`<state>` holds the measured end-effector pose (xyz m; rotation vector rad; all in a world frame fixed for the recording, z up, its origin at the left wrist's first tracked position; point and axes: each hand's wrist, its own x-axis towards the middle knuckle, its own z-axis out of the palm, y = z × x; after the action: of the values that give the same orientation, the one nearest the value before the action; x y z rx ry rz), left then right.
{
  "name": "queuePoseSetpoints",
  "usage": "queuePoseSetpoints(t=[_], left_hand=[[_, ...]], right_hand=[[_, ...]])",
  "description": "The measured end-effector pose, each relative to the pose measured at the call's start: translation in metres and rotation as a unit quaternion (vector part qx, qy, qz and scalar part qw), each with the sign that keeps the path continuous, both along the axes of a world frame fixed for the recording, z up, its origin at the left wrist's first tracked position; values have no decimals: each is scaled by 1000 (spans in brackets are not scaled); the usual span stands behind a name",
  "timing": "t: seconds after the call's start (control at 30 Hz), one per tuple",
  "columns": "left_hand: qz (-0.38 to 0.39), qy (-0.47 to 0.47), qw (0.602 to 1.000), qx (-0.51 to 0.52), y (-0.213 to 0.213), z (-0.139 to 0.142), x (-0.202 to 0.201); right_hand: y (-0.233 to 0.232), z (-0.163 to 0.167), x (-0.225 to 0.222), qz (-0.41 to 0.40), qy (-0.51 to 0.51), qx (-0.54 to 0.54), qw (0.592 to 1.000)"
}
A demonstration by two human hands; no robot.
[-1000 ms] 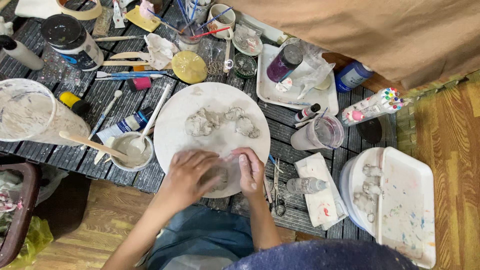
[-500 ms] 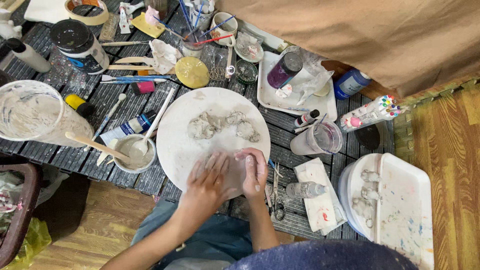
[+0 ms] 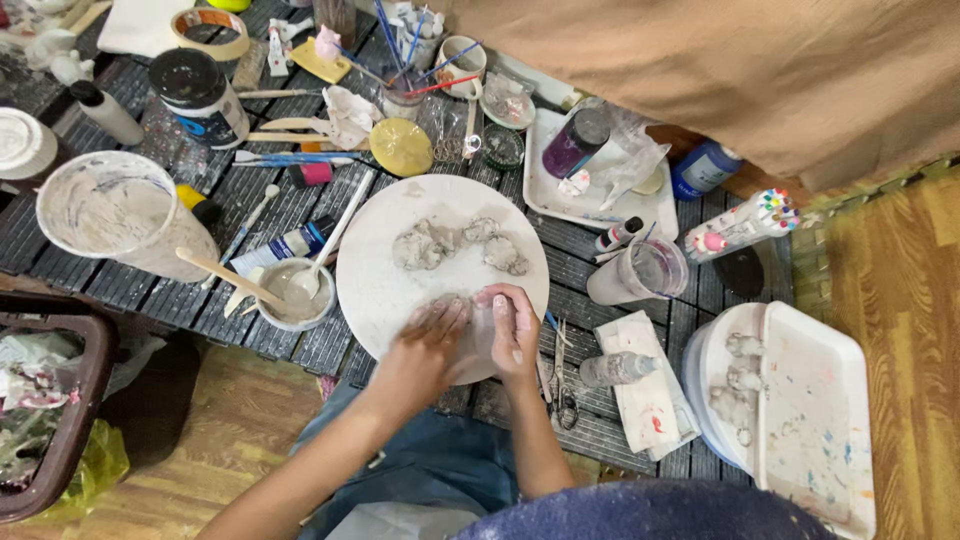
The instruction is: The person shapes a small lump of gray clay on a white plate using both hands. They repeatedly pinch, roll, and press the clay, occasionally using a wooden stick to smooth or adjust the surface. The person continues refining the clay's shape throughout the clip.
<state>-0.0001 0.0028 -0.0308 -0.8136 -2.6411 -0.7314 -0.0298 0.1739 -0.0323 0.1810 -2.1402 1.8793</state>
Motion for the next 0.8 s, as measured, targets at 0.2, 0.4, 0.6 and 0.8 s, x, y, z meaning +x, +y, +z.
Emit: queuePoseSetpoints(t=[0.2, 0.4, 0.6, 0.8], left_hand=[[-2, -1, 1000, 22, 1, 18, -3], [85, 22, 973, 215, -88, 55, 6], [338, 64, 869, 357, -145, 57, 17], [427, -77, 818, 377, -163, 46, 14]], right_hand=[[14, 3, -14, -18, -36, -46, 998], [8, 42, -29, 23, -98, 4, 995], [-44, 71, -79, 117, -55, 148, 981], [-95, 66, -127, 161, -89, 232, 955]])
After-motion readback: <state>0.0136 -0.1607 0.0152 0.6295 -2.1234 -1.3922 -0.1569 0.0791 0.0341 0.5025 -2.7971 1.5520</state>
